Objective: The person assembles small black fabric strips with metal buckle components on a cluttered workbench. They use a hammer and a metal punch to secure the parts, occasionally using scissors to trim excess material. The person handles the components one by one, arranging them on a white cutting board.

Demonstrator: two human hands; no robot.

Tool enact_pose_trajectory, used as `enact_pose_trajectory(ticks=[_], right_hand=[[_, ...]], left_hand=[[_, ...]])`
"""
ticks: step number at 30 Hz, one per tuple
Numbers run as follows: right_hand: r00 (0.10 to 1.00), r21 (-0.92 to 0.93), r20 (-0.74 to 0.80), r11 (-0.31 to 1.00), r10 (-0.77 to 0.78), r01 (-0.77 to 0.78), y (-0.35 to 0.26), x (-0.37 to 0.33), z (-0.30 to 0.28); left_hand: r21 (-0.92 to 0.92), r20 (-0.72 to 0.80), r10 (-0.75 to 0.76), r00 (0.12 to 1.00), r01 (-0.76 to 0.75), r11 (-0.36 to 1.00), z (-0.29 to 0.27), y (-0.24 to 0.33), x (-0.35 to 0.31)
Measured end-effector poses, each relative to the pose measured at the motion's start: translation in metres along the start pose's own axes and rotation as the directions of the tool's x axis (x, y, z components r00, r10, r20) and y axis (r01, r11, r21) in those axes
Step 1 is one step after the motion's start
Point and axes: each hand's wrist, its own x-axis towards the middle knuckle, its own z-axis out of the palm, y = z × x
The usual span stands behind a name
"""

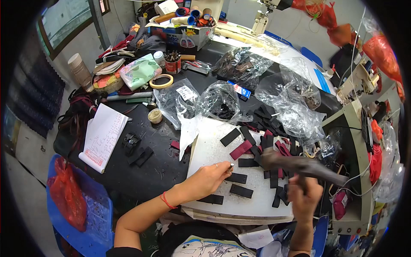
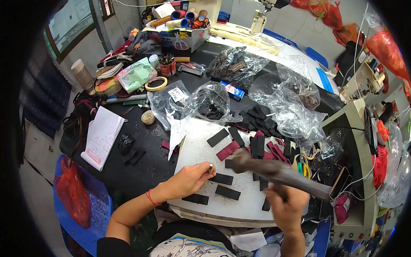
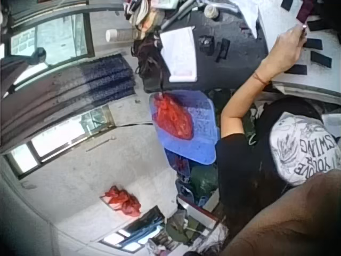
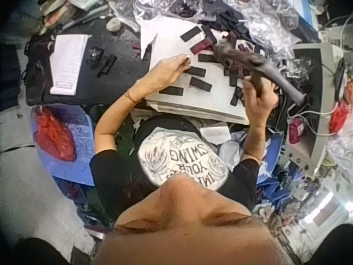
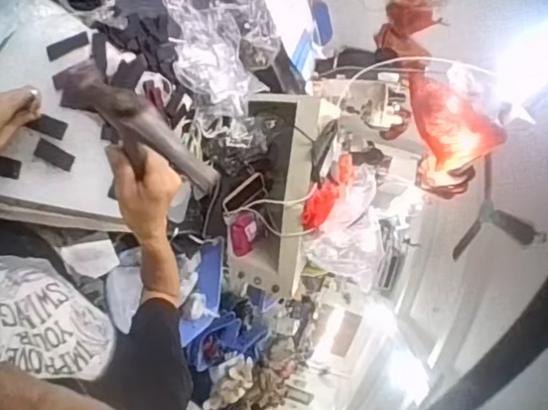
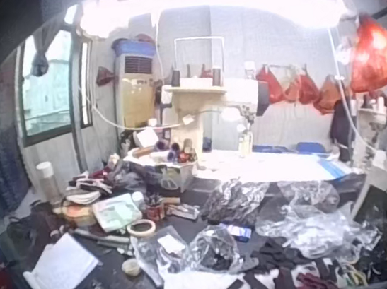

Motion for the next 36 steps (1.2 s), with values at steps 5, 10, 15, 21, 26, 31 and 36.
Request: enact_pose_trajectory(ticks=[5, 10, 15, 21, 26, 31, 36], right_hand=[[0.982, 0.034, 0.105, 0.988, -0.156, 0.153, -0.013, 0.010, 0.005], [0.975, -0.241, 0.218, 0.965, -0.046, 0.099, 0.005, 0.011, 0.015], [0.952, -0.342, 0.263, 0.938, 0.158, -0.062, 0.046, -0.024, 0.007], [0.960, -0.285, 0.074, 0.929, 0.269, -0.238, 0.063, -0.022, 0.007], [0.970, -0.326, 0.113, 0.930, 0.217, -0.170, 0.065, -0.032, -0.005], [0.961, -0.273, 0.161, 0.946, 0.226, -0.177, 0.058, -0.036, -0.008], [0.952, -0.189, 0.143, 0.951, 0.271, -0.243, 0.057, -0.036, -0.011]], left_hand=[[0.151, 0.067, 0.078, 0.995, -0.088, 0.985, 0.004, 0.011, 0.001], [0.119, -0.129, -0.135, 0.983, 0.150, 0.982, 0.007, 0.012, 0.019], [-0.025, -0.127, -0.025, 0.992, 0.022, 0.999, 0.032, 0.012, 0.055], [-0.049, -0.084, -0.073, 0.994, 0.069, 0.996, 0.055, -0.003, 0.097], [-0.351, 0.122, -0.197, 0.973, 0.228, 0.908, 0.043, 0.000, 0.076], [-0.575, 0.074, -0.377, 0.923, 0.348, 0.740, 0.058, 0.019, 0.060], [-0.528, 0.060, -0.388, 0.920, 0.359, 0.769, 0.071, 0.010, 0.061]])
